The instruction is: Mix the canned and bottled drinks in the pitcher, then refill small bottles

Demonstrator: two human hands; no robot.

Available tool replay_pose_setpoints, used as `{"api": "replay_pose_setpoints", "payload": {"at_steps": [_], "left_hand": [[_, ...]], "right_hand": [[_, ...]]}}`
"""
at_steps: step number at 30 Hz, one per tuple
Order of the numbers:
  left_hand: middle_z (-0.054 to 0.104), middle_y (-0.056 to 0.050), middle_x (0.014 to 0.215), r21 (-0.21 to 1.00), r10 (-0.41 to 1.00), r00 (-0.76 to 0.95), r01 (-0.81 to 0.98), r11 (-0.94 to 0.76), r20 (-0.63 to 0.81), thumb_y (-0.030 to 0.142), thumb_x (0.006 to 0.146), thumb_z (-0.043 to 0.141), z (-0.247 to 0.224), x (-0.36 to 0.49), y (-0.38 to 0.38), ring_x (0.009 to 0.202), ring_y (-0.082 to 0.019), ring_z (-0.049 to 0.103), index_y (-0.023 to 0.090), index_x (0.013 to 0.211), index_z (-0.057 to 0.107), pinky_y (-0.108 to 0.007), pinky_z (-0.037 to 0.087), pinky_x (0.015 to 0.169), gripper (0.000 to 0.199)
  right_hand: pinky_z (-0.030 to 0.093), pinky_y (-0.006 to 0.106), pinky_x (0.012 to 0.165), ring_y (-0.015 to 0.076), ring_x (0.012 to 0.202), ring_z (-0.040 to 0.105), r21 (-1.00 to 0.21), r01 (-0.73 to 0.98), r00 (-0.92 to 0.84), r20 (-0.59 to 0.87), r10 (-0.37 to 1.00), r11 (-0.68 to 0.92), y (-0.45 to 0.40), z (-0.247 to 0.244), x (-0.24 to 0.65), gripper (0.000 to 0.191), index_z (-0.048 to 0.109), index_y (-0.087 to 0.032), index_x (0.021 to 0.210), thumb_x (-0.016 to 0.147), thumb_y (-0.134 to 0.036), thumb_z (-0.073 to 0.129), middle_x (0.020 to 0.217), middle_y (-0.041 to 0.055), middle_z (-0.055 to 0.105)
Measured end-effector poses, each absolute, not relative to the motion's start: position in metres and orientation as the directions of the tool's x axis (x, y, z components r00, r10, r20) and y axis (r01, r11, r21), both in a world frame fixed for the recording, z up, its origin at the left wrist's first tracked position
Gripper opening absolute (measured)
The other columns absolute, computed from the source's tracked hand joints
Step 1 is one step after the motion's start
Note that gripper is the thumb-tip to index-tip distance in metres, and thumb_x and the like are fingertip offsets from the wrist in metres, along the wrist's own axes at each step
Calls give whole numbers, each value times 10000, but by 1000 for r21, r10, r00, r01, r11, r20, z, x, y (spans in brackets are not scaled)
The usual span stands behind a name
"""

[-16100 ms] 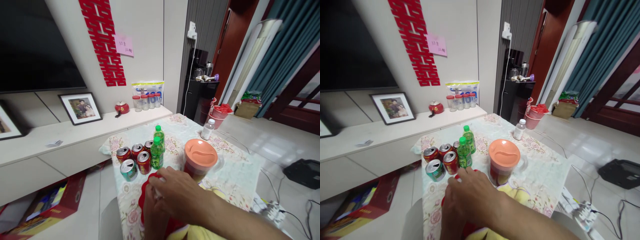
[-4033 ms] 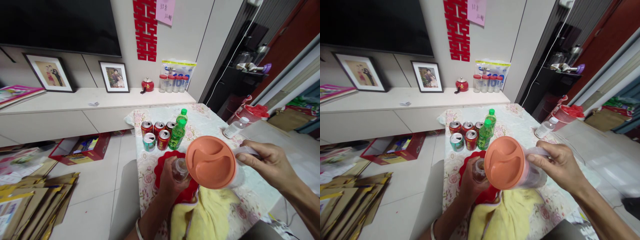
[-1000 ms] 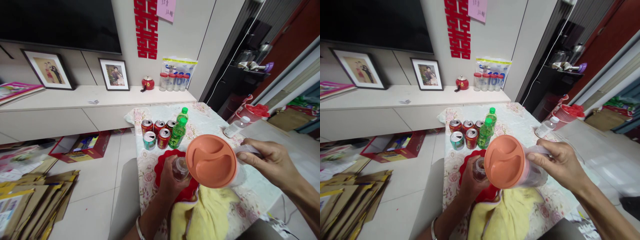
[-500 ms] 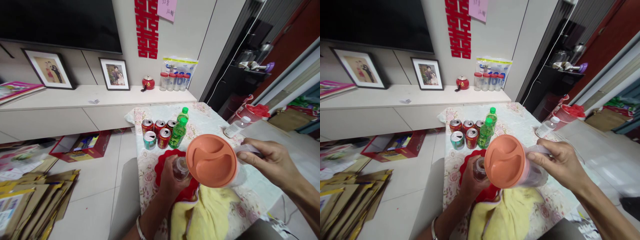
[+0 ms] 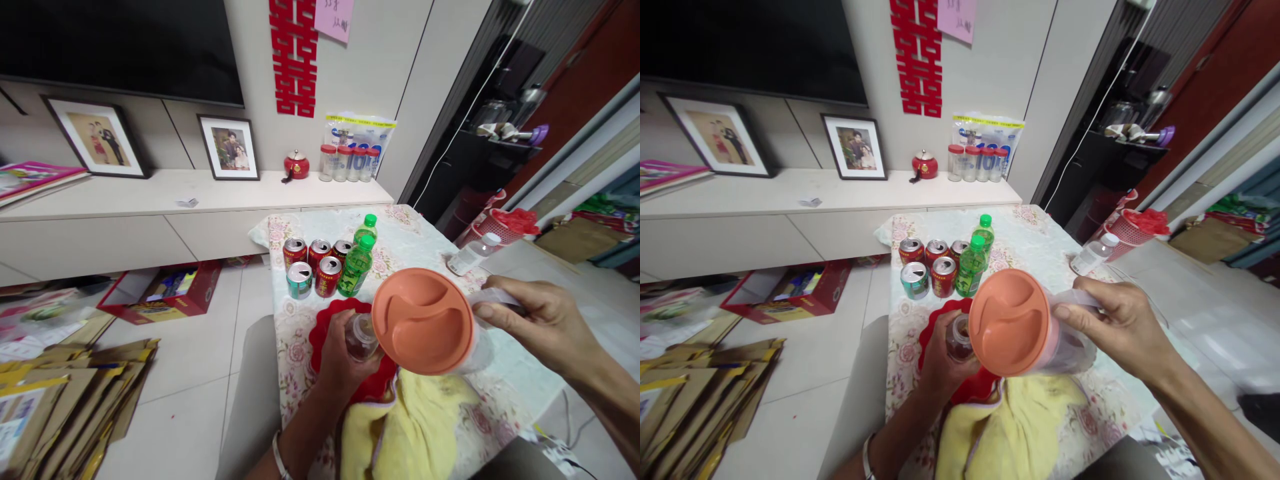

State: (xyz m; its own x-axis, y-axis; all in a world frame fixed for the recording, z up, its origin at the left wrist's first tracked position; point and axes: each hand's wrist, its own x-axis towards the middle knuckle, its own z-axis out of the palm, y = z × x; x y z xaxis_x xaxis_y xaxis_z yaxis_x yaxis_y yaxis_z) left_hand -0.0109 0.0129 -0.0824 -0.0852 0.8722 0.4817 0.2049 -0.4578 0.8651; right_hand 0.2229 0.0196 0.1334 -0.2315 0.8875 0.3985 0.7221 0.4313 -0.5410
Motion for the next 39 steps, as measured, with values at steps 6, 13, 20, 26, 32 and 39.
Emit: {"api": "replay_pose_setpoints", "payload": {"at_steps": [6,13,20,26,32,39], "left_hand": [[690,-119,1201,883,889,-81,184,-432,452,338,680,872,-85,-10,12,1032,-265,734,226,1304,490,-394,645,839,740],[703,-101,1169,893,894,-103,168,-416,436,331,640,894,-84,-9,13,989,-252,740,221,1285,515,-373,644,824,756],[686,-105,1191,899,905,-68,171,-404,419,311,647,890,-83,-12,12,1016,-257,731,228,1303,492,-395,640,849,772],[669,-114,1205,908,912,-66,152,-391,404,347,663,889,-83,-11,12,1038,-265,721,231,1300,478,-422,635,879,766],[668,-110,1196,907,913,-61,156,-391,404,347,665,884,-82,-11,12,1033,-260,722,233,1304,477,-421,635,883,766],[672,-99,1178,894,898,-83,167,-415,433,341,654,885,-85,-11,13,1001,-253,730,225,1298,499,-398,638,860,760]], "right_hand": [[260,207,373,84,412,346,-542,728,-224,390,893,420,19,134,223,500,509,-196,524,868,-492,717,493,-51,355],[253,201,376,78,416,346,-529,723,-248,401,882,444,19,137,221,488,512,-196,533,875,-476,719,499,-56,354],[239,209,375,81,419,326,-537,724,-238,394,888,433,20,137,222,505,495,-199,525,870,-493,718,501,-54,336],[244,209,371,84,416,334,-543,722,-235,392,890,430,19,136,221,496,504,-201,528,865,-490,725,499,-53,346],[240,203,374,78,420,327,-542,720,-239,392,888,433,19,137,221,496,504,-199,530,868,-489,721,503,-56,336],[251,199,375,77,421,335,-543,720,-241,390,889,433,20,136,222,485,514,-197,533,869,-475,725,504,-56,345]]}}
